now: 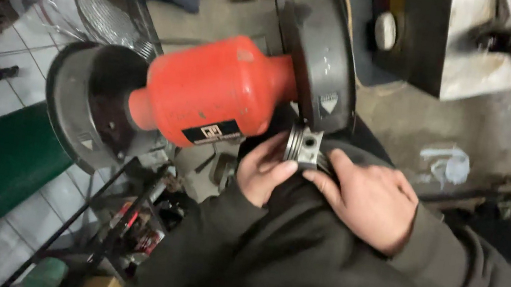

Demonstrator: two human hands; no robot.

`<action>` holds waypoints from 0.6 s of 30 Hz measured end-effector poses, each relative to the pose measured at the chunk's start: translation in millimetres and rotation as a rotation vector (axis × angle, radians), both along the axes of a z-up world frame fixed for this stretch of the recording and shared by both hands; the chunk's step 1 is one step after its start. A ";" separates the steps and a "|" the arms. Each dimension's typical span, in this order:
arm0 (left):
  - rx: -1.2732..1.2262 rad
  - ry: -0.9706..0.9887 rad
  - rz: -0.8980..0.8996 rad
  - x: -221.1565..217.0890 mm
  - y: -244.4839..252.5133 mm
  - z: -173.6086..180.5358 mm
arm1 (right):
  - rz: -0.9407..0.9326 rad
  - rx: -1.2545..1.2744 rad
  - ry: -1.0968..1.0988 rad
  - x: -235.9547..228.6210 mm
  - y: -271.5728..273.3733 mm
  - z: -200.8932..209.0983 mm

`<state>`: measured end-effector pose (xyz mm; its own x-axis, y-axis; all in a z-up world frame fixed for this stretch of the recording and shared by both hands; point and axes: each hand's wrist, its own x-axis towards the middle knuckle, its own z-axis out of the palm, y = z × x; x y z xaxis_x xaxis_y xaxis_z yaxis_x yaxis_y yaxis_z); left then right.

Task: The person holds a metal piston against a rotating bench grinder to smooth its surface. They rotate the piston to grind different sides and periodically inspect the part by holding it away from the wheel.

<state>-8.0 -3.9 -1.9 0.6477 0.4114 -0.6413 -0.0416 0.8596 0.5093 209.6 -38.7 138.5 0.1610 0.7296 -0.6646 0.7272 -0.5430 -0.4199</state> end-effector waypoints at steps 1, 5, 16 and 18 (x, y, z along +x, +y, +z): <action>0.002 -0.009 -0.010 1.7 2.9 -3.1 | -0.010 0.002 -0.009 2.0 0.4 -2.0; 0.010 -0.079 -0.001 6.8 8.4 3.0 | 0.047 0.096 -0.008 12.4 1.0 -3.0; 0.484 -0.062 -0.235 17.3 17.7 81.3 | 0.385 0.479 -0.038 34.7 -43.9 -6.4; 0.621 -0.067 -0.320 15.3 21.3 91.6 | 0.388 0.366 0.064 31.7 -52.2 -8.4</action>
